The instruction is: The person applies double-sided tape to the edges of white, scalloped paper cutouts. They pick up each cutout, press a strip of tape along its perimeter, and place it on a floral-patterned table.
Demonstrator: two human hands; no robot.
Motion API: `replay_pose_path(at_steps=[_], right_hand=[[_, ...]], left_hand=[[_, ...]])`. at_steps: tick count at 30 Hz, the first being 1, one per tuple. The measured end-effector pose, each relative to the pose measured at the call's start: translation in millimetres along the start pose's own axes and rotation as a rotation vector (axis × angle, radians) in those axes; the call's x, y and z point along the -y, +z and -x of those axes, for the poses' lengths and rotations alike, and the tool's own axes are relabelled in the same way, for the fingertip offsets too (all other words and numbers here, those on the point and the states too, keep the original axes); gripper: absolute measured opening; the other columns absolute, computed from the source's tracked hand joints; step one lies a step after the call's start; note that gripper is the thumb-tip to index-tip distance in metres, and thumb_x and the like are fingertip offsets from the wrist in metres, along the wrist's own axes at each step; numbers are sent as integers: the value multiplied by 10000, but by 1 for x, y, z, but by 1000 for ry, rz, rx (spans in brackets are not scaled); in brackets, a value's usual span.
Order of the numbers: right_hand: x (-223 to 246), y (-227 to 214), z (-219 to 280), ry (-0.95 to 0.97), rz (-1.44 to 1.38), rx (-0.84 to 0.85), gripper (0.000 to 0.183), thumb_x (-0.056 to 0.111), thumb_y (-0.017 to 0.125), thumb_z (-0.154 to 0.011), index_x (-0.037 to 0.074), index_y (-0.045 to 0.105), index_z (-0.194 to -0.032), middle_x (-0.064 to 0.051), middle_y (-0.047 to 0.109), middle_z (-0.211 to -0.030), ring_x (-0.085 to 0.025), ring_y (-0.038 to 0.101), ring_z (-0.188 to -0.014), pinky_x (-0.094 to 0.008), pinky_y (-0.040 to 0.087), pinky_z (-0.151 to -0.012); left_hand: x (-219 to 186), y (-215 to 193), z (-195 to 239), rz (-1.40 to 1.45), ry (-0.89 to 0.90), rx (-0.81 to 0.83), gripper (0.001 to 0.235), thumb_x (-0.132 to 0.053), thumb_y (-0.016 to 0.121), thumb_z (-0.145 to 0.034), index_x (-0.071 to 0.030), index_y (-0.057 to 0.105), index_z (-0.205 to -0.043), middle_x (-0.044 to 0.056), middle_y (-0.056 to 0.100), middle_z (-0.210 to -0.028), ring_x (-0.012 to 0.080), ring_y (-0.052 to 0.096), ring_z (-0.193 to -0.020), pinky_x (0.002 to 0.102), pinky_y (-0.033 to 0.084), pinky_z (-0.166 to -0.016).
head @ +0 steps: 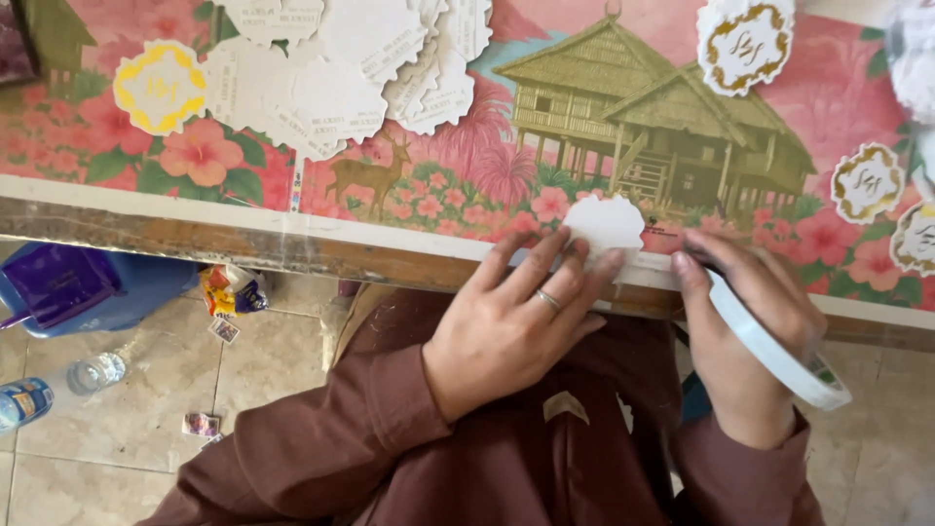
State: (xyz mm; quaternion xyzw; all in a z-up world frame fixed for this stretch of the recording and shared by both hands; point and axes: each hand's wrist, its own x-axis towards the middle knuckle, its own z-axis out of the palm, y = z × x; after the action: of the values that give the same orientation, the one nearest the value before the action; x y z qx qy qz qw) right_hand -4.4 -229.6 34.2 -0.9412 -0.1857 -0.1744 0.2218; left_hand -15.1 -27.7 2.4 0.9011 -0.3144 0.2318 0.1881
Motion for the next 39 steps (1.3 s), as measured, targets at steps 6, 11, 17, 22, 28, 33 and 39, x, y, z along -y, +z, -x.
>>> replay_pose_path(at_steps=[6, 11, 17, 22, 28, 33, 39], right_hand=[[-9, 1, 15, -108, 216, -62, 185, 27, 753, -975, -88, 712, -1114, -224, 690, -1032, -312, 611, -878, -414, 523, -804], [22, -9, 42, -349, -110, -224, 108, -38, 742, -803, -31, 662, -874, -115, 612, -738, -227, 539, -619, -373, 498, -613], [-20, -13, 10, 5, -23, -234, 220, 44, 646, -980, -124, 651, -1121, -268, 629, -1029, -336, 593, -888, -417, 484, -800], [-85, 6, -53, -14, 83, -204, 139, 70, 674, -1024, -67, 693, -1044, -198, 642, -995, -329, 608, -905, -418, 460, -846], [-116, 36, -96, 135, 517, -67, 481, 497, 810, -807, 50, 678, -930, -145, 635, -940, -345, 607, -868, -470, 496, -634], [-139, 35, -89, 291, 94, -187, 318, 255, 856, -832, 25, 638, -817, -163, 649, -846, -305, 614, -792, -410, 460, -679], [-100, 2, -55, 127, 8, -258, 273, 207, 773, -935, -10, 608, -928, -149, 617, -891, -299, 579, -849, -391, 422, -785]], left_hand=[[-19, 8, -3, -290, -6, 74, 635, -573, 488, -993, -55, 475, -1359, 132, 571, -1216, 268, 588, -1152, 424, 477, -1012], [-18, 19, -10, -239, -5, 47, 417, -160, 462, -957, -17, 483, -1349, 60, 538, -1190, 266, 547, -1101, 449, 452, -1029], [0, -3, 1, 67, 165, -45, 318, -100, 435, -1000, -47, 541, -1295, 140, 549, -1279, 261, 564, -1200, 393, 472, -1011], [36, -43, -6, 162, 290, -165, 324, -66, 439, -1033, -144, 512, -1339, 114, 654, -1080, 245, 678, -1006, 380, 573, -927], [99, -60, -21, -321, 136, -305, 277, -95, 600, -985, -125, 599, -1261, 74, 685, -1148, 226, 666, -1068, 363, 525, -903], [84, -46, -22, -302, -53, -191, 352, -69, 541, -982, -207, 564, -1305, -3, 609, -1242, 202, 542, -1215, 453, 362, -1030], [48, -32, -33, 244, -123, -281, 493, -58, 604, -963, -52, 394, -1409, 77, 662, -1013, 232, 586, -959, 372, 479, -847]])
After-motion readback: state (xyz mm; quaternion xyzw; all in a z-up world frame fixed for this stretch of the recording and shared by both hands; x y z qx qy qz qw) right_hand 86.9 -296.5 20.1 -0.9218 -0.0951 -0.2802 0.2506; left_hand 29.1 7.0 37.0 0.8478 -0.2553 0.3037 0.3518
